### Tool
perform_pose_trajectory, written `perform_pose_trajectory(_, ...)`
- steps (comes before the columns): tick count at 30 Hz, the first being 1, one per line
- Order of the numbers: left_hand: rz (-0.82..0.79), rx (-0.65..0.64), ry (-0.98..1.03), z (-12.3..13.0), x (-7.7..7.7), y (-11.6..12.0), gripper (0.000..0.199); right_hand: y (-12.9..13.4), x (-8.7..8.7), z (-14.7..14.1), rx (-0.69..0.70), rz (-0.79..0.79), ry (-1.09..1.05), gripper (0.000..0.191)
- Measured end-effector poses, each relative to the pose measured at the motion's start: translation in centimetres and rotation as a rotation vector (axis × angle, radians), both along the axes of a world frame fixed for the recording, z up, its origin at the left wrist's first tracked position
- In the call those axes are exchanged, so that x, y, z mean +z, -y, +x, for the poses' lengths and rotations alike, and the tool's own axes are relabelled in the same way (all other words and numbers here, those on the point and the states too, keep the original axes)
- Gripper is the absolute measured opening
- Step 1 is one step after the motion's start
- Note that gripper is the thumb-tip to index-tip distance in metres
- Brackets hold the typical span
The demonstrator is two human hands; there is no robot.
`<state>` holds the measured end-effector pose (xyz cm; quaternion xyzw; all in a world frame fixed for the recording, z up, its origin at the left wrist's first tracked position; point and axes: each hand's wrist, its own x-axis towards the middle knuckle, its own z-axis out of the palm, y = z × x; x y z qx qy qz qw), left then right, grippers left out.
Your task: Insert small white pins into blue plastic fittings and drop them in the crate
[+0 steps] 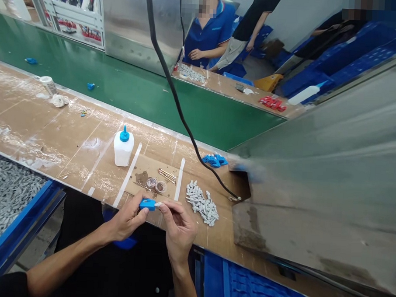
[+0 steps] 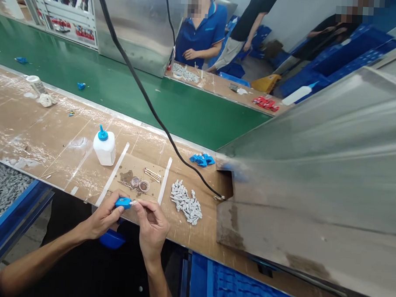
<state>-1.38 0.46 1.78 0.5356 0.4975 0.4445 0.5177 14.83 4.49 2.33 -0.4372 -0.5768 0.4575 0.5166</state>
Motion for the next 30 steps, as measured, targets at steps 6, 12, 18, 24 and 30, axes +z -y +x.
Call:
perform_pose_trajectory(6,0.278,-0.037,-0.287,-1.6,1.1,0.1,0.017,0.8,0.9,1.3,0.242,0.059,0.062,0.019)
perform_pose_trajectory(12,0.512,-0.085,-0.414,-1.6,2.1,0.3,0.024,1.5,2.5,1.6,0.318,0.239,0.098,0.028)
perform_pose_trajectory(18,0.541,-0.097,-0.362,-1.3,1.8,0.8,0.026,2.1,2.7,1.6,0.308,0.314,0.057,0.030)
perform_pose_trajectory(24,0.538,-0.126,-0.327,-0.9,1.6,0.9,0.022,2.8,2.1,1.8,0.292,0.314,0.049,0.032)
perform_pose_trajectory(30,0.484,-0.101,-0.313,-0.6,0.8,0.8,0.012,2.5,2.4,1.8,0.279,0.311,0.096,0.027)
